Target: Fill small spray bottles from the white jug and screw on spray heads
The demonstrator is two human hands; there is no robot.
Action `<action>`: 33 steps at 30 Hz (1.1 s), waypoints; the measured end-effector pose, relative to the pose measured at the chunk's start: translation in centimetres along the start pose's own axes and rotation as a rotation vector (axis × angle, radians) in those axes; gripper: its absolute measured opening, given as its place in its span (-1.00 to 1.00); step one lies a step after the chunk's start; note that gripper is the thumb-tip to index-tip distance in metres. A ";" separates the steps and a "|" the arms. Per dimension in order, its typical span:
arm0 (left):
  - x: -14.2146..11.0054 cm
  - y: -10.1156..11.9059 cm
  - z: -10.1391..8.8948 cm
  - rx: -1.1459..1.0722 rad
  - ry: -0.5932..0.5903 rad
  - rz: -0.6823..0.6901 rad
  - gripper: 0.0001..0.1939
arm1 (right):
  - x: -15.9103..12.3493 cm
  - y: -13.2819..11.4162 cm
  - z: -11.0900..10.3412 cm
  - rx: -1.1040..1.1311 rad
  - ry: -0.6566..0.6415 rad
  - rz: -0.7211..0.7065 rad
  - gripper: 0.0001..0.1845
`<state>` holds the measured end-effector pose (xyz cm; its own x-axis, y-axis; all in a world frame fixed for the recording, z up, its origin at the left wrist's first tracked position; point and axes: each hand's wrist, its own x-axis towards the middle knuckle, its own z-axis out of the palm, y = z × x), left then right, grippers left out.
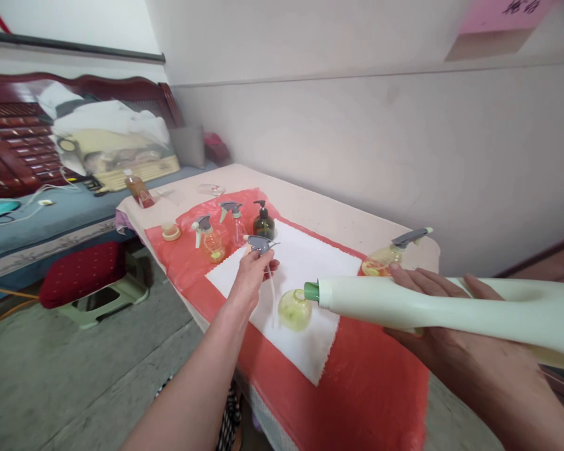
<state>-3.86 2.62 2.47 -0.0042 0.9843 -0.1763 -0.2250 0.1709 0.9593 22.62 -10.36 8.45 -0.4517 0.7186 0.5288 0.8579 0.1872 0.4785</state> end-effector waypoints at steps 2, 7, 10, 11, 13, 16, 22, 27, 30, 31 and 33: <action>0.0 0.0 0.0 -0.003 0.000 0.001 -0.68 | -0.1 0.0 -0.1 0.007 -0.007 0.000 -0.53; 0.0 0.1 0.0 -0.007 0.005 0.001 -0.69 | -0.1 0.0 -0.3 0.018 -0.036 0.011 -0.59; 0.0 0.1 0.0 -0.005 0.001 0.003 -0.69 | 0.1 -0.1 -0.2 0.014 -0.020 0.025 -0.57; 0.0 0.1 0.0 -0.003 0.001 0.003 -0.69 | 0.1 -0.1 -0.2 0.013 -0.006 0.027 -0.54; 0.1 0.0 0.0 0.002 0.004 0.005 -0.69 | 0.2 -0.2 -0.1 0.013 0.014 0.029 -0.51; 0.1 -0.1 0.0 0.007 0.002 0.011 -0.68 | 0.2 -0.2 -0.1 0.017 -0.013 0.014 -0.55; 0.1 -0.1 -0.1 0.006 0.002 0.007 -0.68 | 0.2 -0.2 -0.3 0.024 0.001 0.021 -0.53; 0.0 0.0 -0.1 0.004 0.003 0.012 -0.68 | 0.0 -0.1 -0.5 0.027 -0.051 0.027 -0.60; 0.0 0.0 -0.1 0.006 0.004 0.005 -0.68 | 0.1 -0.2 -0.5 0.011 -0.023 0.029 -0.54; 0.0 0.0 -0.1 0.009 0.005 0.002 -0.68 | 0.1 -0.2 -0.5 0.011 -0.018 0.031 -0.52; 0.0 0.0 -0.1 0.012 0.004 0.004 -0.68 | 0.2 -0.3 -0.5 0.021 -0.022 0.036 -0.51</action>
<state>-3.95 2.60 2.49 -0.0085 0.9848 -0.1736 -0.2134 0.1678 0.9624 22.16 -10.59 8.79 -0.4151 0.7396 0.5298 0.8785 0.1746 0.4447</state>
